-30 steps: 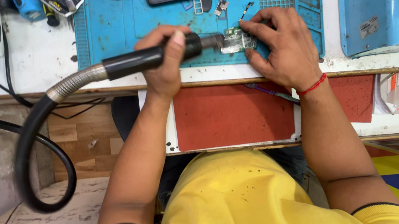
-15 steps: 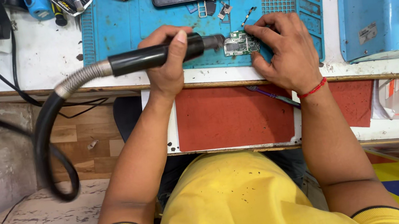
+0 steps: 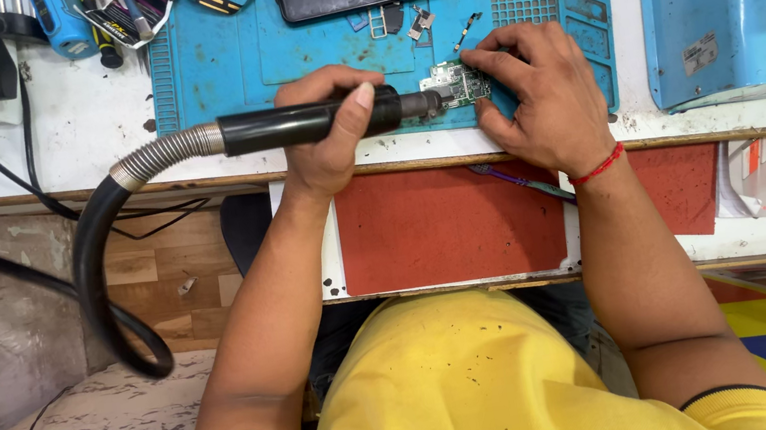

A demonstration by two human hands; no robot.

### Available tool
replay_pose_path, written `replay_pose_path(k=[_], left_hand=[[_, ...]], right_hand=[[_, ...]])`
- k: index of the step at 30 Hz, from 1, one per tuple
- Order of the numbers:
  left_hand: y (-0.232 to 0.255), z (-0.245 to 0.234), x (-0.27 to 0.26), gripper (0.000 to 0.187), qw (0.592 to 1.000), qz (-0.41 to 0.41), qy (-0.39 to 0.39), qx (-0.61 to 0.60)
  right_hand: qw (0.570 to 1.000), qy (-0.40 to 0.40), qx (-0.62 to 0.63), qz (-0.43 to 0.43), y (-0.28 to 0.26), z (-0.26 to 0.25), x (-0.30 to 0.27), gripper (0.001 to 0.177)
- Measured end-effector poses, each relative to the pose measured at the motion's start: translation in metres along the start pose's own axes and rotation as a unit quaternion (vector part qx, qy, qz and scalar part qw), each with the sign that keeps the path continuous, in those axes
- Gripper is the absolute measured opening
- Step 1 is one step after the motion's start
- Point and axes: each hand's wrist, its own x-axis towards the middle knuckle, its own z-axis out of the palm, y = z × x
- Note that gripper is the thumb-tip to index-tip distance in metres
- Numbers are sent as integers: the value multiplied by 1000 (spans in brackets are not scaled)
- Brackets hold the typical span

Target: The person uses a hot air gun to apply heat to a small green circuit board held in place with their left hand. They repeatedly direct the hot air onto specific components on the board while working at a cluttered workbench.

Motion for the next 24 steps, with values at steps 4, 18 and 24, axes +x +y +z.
replay_pose_path(k=[4,18,24], left_hand=[[-3,0,-1,32,997,1,79,-7],[3,0,-3,32,995,3,104,-4],[-3,1,-2,36,996,-8,92,-16]], right_hand=[[1000,-3,1,1,0,1,1,42],[1000,0,10,-2,0,1,1,43],[1000,1,10,-6,2,2,-1,45]])
